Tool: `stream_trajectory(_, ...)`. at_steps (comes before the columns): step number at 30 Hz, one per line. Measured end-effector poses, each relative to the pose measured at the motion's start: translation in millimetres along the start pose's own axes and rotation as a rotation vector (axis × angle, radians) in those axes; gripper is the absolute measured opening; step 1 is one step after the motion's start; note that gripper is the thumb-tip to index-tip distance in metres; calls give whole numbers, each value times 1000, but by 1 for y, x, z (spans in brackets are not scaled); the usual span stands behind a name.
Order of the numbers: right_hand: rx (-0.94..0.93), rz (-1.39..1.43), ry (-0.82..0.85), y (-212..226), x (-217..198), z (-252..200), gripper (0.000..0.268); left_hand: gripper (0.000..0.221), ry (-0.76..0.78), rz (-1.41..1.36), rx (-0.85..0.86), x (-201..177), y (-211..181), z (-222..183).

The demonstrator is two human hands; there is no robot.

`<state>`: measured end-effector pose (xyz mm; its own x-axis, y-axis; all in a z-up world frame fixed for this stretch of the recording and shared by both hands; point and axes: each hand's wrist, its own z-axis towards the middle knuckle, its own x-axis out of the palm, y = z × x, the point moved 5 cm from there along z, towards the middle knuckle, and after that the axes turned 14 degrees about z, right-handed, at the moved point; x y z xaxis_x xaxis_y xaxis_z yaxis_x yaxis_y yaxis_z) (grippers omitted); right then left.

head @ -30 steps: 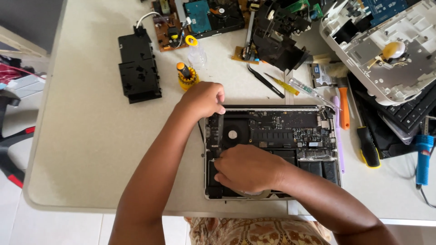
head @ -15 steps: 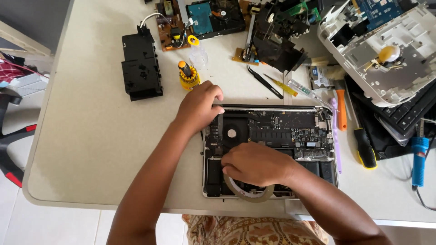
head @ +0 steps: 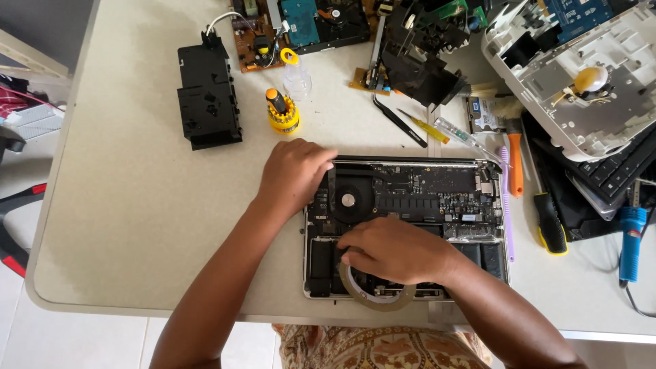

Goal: Inspecting and repairing the internal components of a laptop using a screwdriver and tape.

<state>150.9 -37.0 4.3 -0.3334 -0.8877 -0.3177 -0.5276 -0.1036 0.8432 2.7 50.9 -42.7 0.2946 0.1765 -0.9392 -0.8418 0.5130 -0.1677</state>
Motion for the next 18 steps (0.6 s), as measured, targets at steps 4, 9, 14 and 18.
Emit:
stream_trajectory(4,9,37,2,15,-6,-12,46,22,-45,-36,-72,5,14,-9)
stream_trajectory(9,-92,72,-60,25,-9,-37,47,26,148,-131,-86,-17,5,-12)
stream_trajectory(14,-341,56,-194,28,-11,-62,43,49,227,-267,7,11,3,-21)
stream_trajectory(18,-280,192,-259,20,-4,-62,50,48,274,-400,-202,2,1,-13)
